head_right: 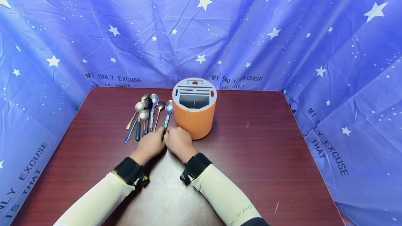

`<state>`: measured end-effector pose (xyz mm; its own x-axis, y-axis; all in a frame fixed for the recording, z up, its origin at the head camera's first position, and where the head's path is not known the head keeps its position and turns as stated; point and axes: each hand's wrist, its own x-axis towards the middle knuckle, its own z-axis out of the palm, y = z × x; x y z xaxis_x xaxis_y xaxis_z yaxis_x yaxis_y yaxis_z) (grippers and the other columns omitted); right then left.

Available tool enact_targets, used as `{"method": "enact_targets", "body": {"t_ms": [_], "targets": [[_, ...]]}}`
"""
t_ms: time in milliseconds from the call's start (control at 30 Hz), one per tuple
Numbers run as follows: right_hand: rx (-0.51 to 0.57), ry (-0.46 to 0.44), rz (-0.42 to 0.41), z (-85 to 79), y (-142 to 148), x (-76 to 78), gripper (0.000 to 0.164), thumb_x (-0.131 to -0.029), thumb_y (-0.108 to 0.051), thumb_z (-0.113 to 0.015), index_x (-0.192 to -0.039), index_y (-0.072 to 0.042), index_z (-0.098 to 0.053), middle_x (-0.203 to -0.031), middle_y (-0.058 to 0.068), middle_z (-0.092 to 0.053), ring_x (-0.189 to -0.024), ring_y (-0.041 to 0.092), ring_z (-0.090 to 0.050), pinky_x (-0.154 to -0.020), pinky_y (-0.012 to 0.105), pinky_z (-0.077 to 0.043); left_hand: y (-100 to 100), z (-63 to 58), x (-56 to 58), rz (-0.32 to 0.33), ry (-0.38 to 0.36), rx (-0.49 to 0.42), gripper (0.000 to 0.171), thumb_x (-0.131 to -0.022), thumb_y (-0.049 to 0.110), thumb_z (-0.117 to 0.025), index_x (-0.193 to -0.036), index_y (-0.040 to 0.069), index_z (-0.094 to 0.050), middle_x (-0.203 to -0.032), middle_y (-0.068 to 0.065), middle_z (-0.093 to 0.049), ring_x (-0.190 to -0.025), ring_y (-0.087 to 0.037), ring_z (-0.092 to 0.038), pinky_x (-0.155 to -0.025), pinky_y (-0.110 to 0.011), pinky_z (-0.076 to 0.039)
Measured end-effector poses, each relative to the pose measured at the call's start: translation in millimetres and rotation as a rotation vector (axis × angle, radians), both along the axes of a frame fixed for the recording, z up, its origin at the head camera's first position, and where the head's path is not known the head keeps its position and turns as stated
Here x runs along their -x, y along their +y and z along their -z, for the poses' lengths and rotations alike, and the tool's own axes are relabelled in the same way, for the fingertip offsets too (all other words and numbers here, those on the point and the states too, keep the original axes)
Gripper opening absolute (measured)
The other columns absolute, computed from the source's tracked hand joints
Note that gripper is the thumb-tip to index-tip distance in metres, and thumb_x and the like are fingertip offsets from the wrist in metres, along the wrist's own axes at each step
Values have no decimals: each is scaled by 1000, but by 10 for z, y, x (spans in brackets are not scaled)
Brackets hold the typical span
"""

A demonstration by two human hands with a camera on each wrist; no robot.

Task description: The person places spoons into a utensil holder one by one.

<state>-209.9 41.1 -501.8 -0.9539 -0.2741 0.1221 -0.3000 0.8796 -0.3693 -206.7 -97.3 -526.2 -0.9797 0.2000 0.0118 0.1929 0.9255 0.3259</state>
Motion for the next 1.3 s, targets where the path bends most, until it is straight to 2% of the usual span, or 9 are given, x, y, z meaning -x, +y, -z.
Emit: {"method": "enact_targets", "body": {"t_ms": [167, 333, 567, 767, 967, 1133, 1300], "targets": [[9, 0, 3, 26, 3, -1, 15, -97, -24, -59, -89, -15, -68, -83, 5, -70, -78, 29, -69, -68, 46, -54, 27, 16, -215, 6, 19, -20, 29, -93, 23, -66, -113, 6, -55, -81, -18, -69, -73, -39, -68, -61, -52, -51], [-1, -42, 4, 68, 1, 1, 13, -96, -22, -59, -88, -16, -67, -82, 5, -68, -77, 29, -69, -66, 46, -53, 38, 43, -405, 27, 39, -33, 28, -87, 20, -69, -106, 5, -55, -82, -16, -70, -72, -38, -68, -61, -51, -50], [-11, -76, 25, 95, -19, 5, 16, -98, -26, -60, -89, -13, -66, -86, 12, -71, -79, 33, -70, -66, 48, -53, 34, 29, -530, 44, 37, -83, 28, -84, 16, -71, -104, 4, -57, -82, -16, -70, -74, -38, -68, -61, -51, -50], [-13, -111, 57, 105, -33, 9, 23, -96, -28, -63, -77, -16, -62, -79, 9, -69, -75, 31, -69, -61, 45, -51, 25, 38, -632, 72, 15, -99, 25, -85, 16, -71, -104, 6, -58, -81, -14, -70, -74, -37, -69, -63, -50, -51], [-35, -140, 79, 129, -56, 27, 30, -97, -34, -62, -72, -18, -59, -77, 8, -68, -71, 29, -68, -58, 43, -49, 19, 9, -781, 103, -36, -113, 19, -84, 15, -71, -93, 13, -54, -69, -4, -60, -62, -29, -62, -56, -46, -46], [-74, -166, 103, 172, -78, 38, 39, -98, -43, -62, -76, -12, -67, -86, 12, -73, -76, 29, -70, -60, 44, -52, 61, -38, -912, 158, -83, -89, 18, -85, 14, -70, -81, 14, -52, -64, 1, -54, -58, -23, -57, -54, -43, -43], [-109, -186, 130, 181, -99, 34, 45, -96, -50, -63, -86, -7, -73, -91, 14, -74, -78, 30, -71, -60, 44, -53, 107, -122, -1025, 237, -96, -59, 22, -84, 13, -68, -74, 16, -49, -61, 0, -53, -58, -26, -59, -53, -44, -43]]}}
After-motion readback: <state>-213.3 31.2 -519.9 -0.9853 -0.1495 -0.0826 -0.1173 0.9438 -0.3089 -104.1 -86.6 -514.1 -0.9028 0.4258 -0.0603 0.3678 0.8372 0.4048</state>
